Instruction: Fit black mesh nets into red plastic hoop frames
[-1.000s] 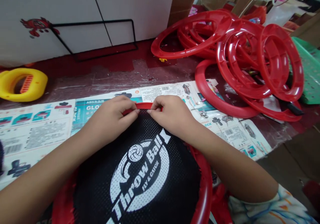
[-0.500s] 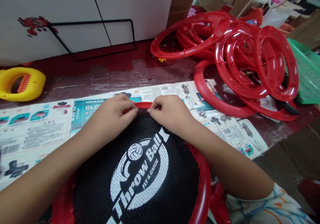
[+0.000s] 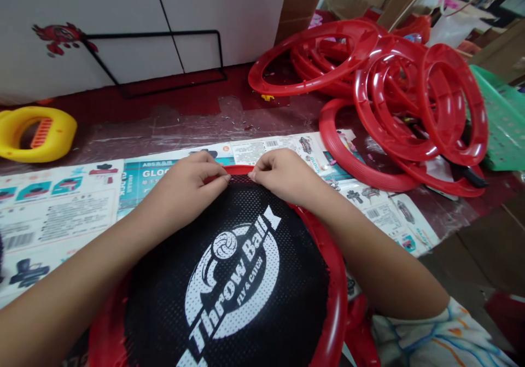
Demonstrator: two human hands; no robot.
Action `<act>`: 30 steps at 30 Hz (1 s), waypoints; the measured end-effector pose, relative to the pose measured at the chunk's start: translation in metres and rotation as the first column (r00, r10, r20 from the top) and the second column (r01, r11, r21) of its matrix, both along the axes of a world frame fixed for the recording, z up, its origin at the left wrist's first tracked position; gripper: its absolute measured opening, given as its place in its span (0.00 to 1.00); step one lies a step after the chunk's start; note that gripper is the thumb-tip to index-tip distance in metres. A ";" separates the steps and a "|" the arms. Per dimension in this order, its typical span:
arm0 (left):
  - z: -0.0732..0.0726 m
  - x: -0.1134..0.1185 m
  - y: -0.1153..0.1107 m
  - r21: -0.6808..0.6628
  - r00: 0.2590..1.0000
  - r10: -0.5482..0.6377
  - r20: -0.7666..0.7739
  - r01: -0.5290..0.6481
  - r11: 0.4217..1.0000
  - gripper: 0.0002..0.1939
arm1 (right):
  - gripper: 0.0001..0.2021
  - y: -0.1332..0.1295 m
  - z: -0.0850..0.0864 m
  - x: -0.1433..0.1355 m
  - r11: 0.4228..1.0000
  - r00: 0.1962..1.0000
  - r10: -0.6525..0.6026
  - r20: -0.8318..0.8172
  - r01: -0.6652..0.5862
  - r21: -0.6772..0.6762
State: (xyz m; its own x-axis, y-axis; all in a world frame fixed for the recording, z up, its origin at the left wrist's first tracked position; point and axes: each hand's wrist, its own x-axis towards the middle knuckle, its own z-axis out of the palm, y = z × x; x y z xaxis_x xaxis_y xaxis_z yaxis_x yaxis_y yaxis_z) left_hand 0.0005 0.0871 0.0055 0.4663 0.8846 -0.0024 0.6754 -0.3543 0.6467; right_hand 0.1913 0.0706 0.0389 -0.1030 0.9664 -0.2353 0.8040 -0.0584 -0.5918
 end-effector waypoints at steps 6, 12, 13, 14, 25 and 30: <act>-0.002 0.001 0.001 0.024 0.999 -0.024 0.025 0.024 0.999 0.19 | 0.07 0.002 0.001 0.000 1.000 0.998 0.013 0.056 -0.013 -0.013; -0.002 0.001 0.002 0.006 1.000 -0.008 0.013 0.008 1.000 0.19 | 0.07 0.003 -0.001 0.000 1.000 0.999 -0.009 0.043 0.008 0.020; -0.002 0.001 0.002 0.006 1.000 -0.005 0.009 0.005 1.000 0.19 | 0.07 0.003 -0.001 0.001 1.000 0.999 -0.006 0.038 0.005 0.026; -0.002 0.001 0.002 0.007 1.000 -0.006 0.004 0.006 1.000 0.19 | 0.07 0.003 -0.002 0.001 0.999 0.999 -0.003 0.033 0.002 0.032; -0.001 0.002 0.004 -0.023 0.999 0.004 -0.044 -0.005 1.000 0.18 | 0.08 0.006 -0.005 -0.004 0.998 0.995 -0.004 0.100 -0.002 0.055; -0.005 0.003 0.006 -0.005 0.995 0.002 -0.104 -0.003 1.000 0.19 | 0.07 0.008 -0.004 -0.004 0.999 0.986 0.009 0.166 -0.018 0.052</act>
